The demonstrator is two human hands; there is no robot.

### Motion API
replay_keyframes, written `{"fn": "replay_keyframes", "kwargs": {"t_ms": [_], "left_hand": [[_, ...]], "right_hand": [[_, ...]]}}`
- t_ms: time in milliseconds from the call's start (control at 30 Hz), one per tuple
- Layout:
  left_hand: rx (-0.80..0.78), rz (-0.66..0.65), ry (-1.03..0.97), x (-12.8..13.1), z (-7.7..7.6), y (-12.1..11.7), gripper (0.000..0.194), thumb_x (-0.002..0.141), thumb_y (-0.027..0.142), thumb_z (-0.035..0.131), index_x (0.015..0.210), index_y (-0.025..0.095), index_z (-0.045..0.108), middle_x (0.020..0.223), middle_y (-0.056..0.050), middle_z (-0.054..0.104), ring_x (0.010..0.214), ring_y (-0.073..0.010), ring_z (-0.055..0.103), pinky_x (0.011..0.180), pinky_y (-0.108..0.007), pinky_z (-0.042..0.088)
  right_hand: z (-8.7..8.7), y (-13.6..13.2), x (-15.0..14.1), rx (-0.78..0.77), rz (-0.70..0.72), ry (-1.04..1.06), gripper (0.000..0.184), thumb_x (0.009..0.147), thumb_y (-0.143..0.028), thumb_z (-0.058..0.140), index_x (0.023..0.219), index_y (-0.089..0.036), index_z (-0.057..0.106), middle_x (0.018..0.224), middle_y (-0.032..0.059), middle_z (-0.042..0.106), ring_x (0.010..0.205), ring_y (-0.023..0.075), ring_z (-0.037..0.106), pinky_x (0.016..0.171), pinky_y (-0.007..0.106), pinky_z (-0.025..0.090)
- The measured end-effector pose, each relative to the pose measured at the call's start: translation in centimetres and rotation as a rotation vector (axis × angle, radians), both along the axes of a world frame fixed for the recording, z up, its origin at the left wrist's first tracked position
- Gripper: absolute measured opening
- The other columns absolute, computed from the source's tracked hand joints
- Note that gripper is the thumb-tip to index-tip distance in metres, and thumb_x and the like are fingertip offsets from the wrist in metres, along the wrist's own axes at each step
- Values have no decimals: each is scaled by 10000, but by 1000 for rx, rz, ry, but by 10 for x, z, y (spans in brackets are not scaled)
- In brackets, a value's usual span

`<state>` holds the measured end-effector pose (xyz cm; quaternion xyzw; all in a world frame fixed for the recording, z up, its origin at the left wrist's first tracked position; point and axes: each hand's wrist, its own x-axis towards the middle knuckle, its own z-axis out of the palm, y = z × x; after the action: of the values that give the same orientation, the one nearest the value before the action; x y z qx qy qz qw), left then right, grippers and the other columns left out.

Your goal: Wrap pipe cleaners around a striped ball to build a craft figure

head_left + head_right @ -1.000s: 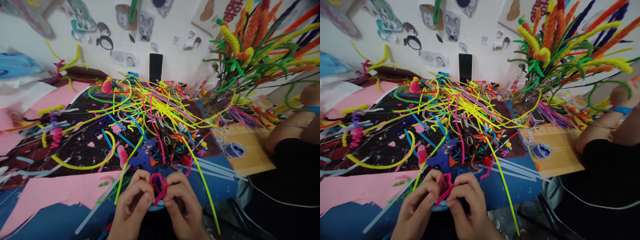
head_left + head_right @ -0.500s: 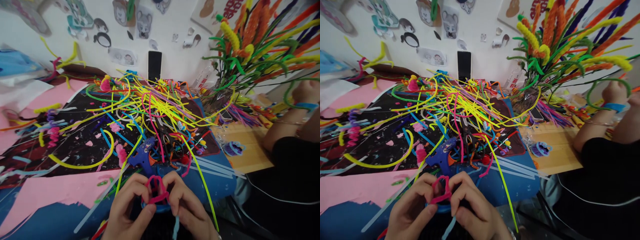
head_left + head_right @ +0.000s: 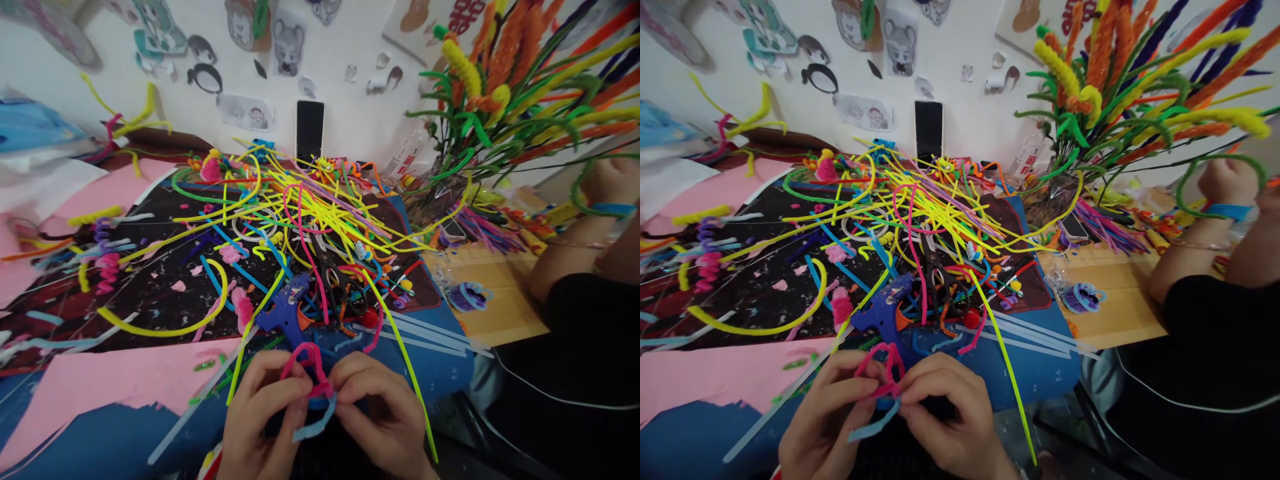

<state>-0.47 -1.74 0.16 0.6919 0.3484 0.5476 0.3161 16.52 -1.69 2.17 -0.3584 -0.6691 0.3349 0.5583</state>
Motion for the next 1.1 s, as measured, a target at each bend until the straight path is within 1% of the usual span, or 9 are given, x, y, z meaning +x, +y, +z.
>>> {"fn": "replay_keyframes", "kwargs": {"t_ms": [100, 267, 367, 600, 733, 833, 900, 1000, 1100], "left_hand": [[42, 21, 44, 2, 2, 2, 321, 869, -1, 582, 1111, 209, 608, 1051, -48, 541, 925, -135, 600, 773, -205, 555], [66, 102, 126, 2, 3, 3, 248, 890, 55, 598, 1076, 218, 613, 1078, -60, 519, 957, -153, 589, 722, -203, 562], [59, 117, 163, 1, 0, 2, 216, 898, 65, 591, 1053, 214, 619, 1077, -55, 520, 968, -151, 584, 734, -194, 558], [-18, 66, 13, 8, -9, 1, 429, 892, -78, 461, 1168, 238, 548, 1188, -63, 555, 1217, -163, 516, 913, -248, 540], [0, 42, 30, 7, -9, -1, 428, 885, -90, 431, 1098, 241, 599, 1486, -71, 362, 1240, -171, 553, 912, -283, 557], [2, 25, 101, 5, -6, -2, 353, 884, -8, 451, 1073, 239, 616, 1555, -73, 268, 1261, -240, 538, 978, -415, 522], [43, 99, 203, 5, -2, -1, 305, 852, 19, 525, 1031, 242, 632, 1541, -78, 283, 1320, -289, 456, 1005, -472, 462], [133, 215, 316, 6, 5, 3, 289, 811, -4, 606, 959, 241, 639, 1425, -79, 393, 1285, -261, 437, 1016, -439, 392], [204, 213, 358, 6, 9, 6, 264, 809, -19, 609, 930, 216, 616, 1237, -69, 486, 1169, -233, 476, 1024, -413, 365]], "right_hand": [[4, 0, 3, 22, -15, -85, 71, 931, -155, 639, 970, -191, 687, 813, 47, 729, 741, 153, 702, 677, 261, 586], [5, -4, 8, 272, -88, -389, 153, 967, -132, 568, 1028, -187, 698, 835, 56, 703, 802, 160, 679, 692, 276, 583], [1, -7, 7, 290, -134, -506, 187, 982, -133, 532, 1063, -200, 687, 794, 36, 679, 777, 158, 655, 682, 279, 575], [-8, -8, -5, 80, -146, -96, 190, 869, -44, 563, 952, -187, 658, 813, 50, 688, 760, 164, 676, 670, 281, 580], [-11, -6, -11, -10, -154, 65, 193, 851, -47, 580, 918, -201, 674, 789, 44, 715, 733, 166, 693, 680, 287, 592], [-10, -5, -12, -18, -190, 51, 205, 832, -39, 592, 904, -209, 680, 751, 32, 725, 677, 159, 690, 629, 264, 580], [-8, -5, -13, 1, -220, 4, 216, 815, -29, 598, 898, -210, 682, 737, 26, 727, 662, 158, 691, 615, 259, 580], [-4, -4, -12, 65, -240, -85, 231, 807, -17, 592, 906, -206, 682, 748, 31, 735, 685, 167, 708, 630, 273, 595], [1, -4, -11, 139, -230, -204, 236, 809, -10, 590, 925, -200, 670, 758, 37, 737, 716, 173, 718, 655, 281, 602]]}}
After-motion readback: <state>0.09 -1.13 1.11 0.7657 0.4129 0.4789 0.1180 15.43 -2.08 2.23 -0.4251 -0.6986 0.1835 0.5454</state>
